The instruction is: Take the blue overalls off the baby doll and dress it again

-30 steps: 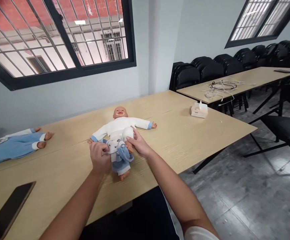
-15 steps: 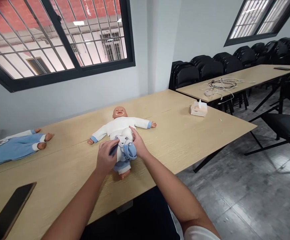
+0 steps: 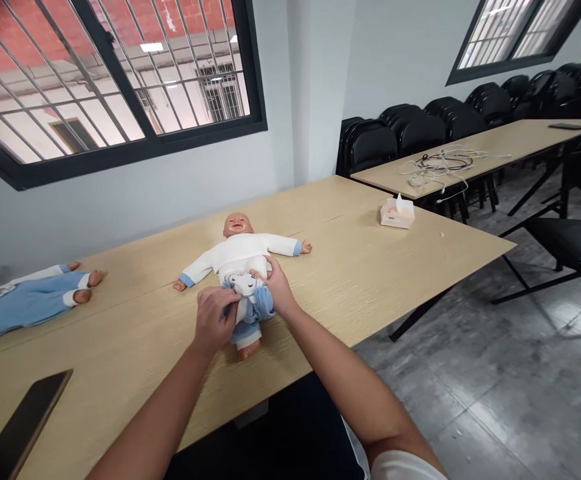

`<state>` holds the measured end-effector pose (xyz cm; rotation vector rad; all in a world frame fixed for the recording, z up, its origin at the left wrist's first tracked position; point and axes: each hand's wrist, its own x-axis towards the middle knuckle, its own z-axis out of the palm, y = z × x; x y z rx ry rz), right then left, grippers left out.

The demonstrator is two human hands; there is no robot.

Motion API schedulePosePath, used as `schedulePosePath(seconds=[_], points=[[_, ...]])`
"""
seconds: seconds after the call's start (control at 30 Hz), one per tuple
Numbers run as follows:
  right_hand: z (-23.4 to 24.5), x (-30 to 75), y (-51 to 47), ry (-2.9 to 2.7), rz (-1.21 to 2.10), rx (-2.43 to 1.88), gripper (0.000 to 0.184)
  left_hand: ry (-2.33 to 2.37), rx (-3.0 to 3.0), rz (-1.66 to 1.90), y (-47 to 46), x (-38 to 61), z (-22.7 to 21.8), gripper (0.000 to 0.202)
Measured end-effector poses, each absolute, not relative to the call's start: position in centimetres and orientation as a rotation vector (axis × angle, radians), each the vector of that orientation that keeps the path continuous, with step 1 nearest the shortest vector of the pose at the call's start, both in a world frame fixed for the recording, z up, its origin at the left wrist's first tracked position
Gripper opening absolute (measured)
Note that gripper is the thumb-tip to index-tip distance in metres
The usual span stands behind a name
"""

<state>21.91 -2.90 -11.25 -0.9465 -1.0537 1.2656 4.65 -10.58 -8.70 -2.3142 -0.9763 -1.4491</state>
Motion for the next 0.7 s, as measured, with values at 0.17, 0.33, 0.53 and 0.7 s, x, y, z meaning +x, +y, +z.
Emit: schedulePosePath(seconds=[0.17, 0.33, 0.53, 0.7], points=[[-11.2, 22.1, -2.9, -1.091, 1.235, -1.043, 0.073, -0.946, -2.312, -1.495, -10.5, 4.5, -8.5, 0.017], [-11.4, 22.2, -2.8, -1.071, 1.294, -1.000, 0.065, -1.176, -2.334, -1.427, -10.2, 4.5, -8.1, 0.018], [-11.4, 22.0, -3.3, -1.079, 1.237, -1.056, 0.058, -1.340, -2.505, -1.284, -10.0, 4.6, -8.5, 0.049], [-11.3, 22.0, -4.3, -1.216, 1.219, -0.966, 0.056, -1.450, -2.438, -1.234, -10.1, 5.8, -9.7, 0.073]])
